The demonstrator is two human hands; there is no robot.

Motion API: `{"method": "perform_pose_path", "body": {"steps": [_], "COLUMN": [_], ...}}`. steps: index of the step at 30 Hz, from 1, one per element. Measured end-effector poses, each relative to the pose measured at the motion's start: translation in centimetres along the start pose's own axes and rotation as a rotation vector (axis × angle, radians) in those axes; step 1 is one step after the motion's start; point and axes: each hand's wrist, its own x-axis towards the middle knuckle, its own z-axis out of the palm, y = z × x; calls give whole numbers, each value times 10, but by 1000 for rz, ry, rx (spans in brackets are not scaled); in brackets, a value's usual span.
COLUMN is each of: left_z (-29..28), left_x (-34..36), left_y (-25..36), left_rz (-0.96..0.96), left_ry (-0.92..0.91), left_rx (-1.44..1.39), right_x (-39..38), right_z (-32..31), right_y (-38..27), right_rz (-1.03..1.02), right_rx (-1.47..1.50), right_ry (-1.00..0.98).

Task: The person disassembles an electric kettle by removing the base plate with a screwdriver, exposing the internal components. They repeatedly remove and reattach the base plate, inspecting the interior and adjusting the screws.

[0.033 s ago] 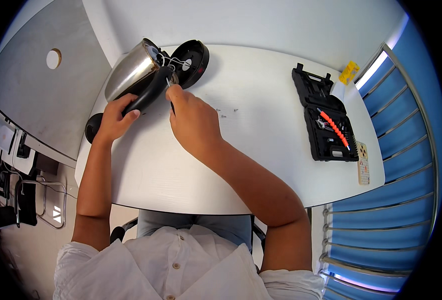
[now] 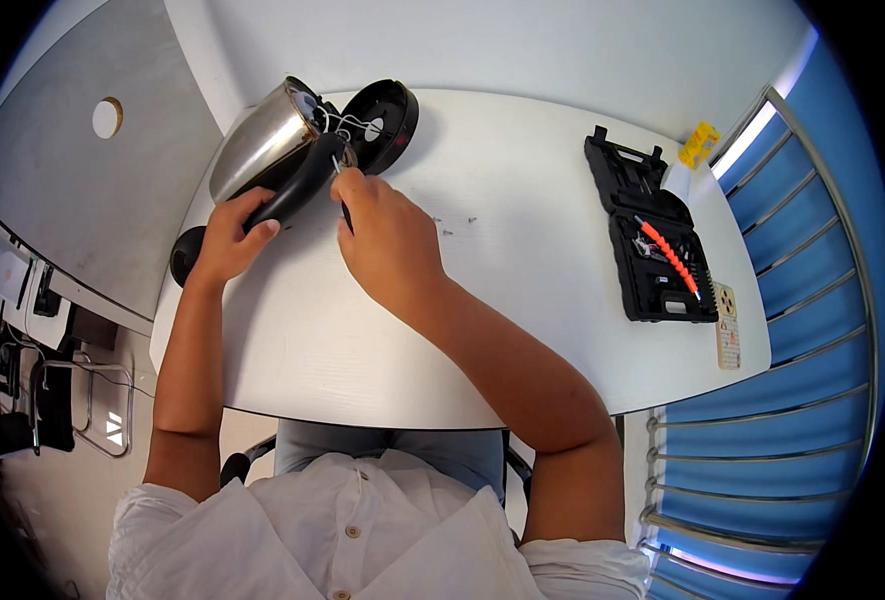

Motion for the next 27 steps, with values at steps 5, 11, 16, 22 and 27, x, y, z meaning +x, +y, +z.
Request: {"method": "perform_pose_path", "body": {"steps": [5,11,16,22,27], "left_z": [0,0,1,0,2], "left_x": [-2,-2,-1,-2,-3], "left_y": [-2,-5,-3,-3,-5], "left_rz": [1,4,7,14,14], "left_ry": [1,22,26,31,37], "left_rx": [1,-45,-29,-15,-12], "right_x": [0,4,5,-1,0], "right_z": [-4,-4,-8,-5,-2], "right_y": [-6,-8,-12,-4,-7], "right_rz": [-17,145,243,-58,-53], "right_rx": [46,-18,-100,-99,-126], "right_ry": [21,3,-141,113,167]}}
